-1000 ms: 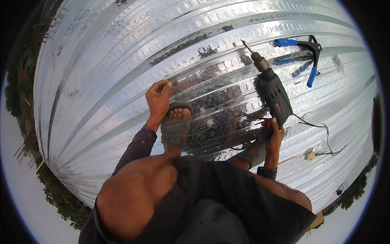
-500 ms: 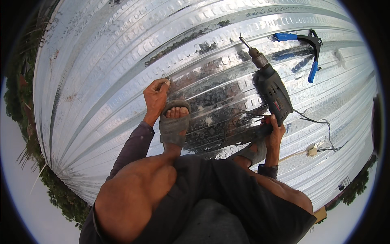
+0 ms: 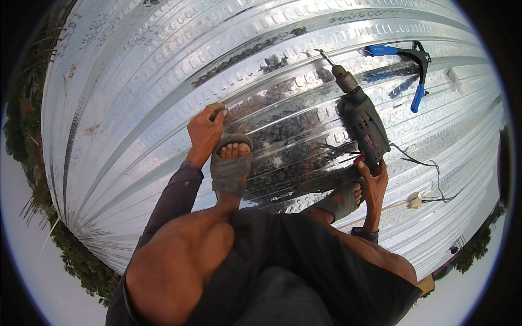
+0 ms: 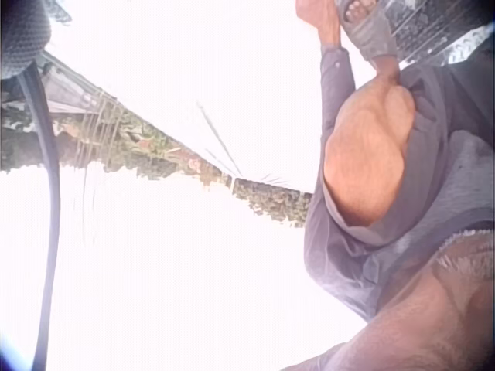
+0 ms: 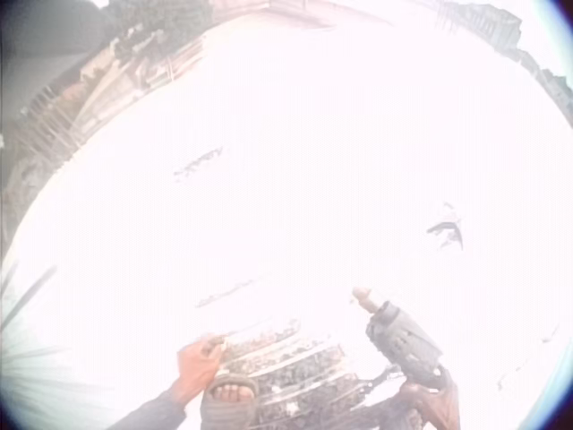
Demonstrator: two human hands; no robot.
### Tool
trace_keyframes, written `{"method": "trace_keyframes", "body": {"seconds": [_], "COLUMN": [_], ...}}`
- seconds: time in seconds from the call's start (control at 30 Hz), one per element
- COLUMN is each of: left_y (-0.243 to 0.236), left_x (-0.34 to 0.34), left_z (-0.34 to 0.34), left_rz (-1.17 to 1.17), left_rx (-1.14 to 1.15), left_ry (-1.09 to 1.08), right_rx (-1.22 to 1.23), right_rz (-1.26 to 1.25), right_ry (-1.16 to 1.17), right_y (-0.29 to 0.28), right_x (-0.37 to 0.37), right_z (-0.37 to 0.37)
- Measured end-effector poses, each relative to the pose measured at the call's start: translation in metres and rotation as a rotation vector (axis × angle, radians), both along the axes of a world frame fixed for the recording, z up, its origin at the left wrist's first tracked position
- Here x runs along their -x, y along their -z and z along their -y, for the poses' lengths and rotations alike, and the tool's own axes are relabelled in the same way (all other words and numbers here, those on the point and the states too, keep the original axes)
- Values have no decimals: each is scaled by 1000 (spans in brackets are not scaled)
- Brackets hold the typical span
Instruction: The person uses a power drill to fasten screws into a corrugated metal roof. They then use pliers to adjust or secure components on the roof surface. The person moves along the roof while continuing to drill and manipulate fasteners.
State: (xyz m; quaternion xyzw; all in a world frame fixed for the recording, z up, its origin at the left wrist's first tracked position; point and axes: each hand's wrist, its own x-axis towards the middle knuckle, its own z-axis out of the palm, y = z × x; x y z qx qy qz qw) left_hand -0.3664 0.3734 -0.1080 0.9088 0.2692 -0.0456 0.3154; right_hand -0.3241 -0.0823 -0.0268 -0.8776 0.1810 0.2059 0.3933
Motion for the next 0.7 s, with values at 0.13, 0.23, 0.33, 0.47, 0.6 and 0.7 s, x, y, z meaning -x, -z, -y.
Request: {"method": "trace_keyframes", "body": {"seconds": [0.13, 0.23, 0.33, 0.47, 0.6, 0.7], "left_y": [-10, -5, -21, -41, -42, -43], "left_x": [19, 26, 41, 30, 21, 10], "left_z": [-7, 5, -4, 10, 9, 12], "left_rz": [104, 114, 150, 142, 144, 128], "left_rx": [168, 348, 371, 546, 603, 654], "left_ry": [-240, -398, -509, -638, -638, -602], "right_rx": [309, 411, 498, 124, -257, -191], "right_rz": [54, 254, 357, 339, 155, 112], "right_ry": [57, 77, -128, -48, 435, 277], "right_y": [-26, -39, 25, 69, 42, 38], "right_x": [-50, -111, -194, -258, -266, -261], "right_z": [30, 64, 76, 104, 88, 60]}}
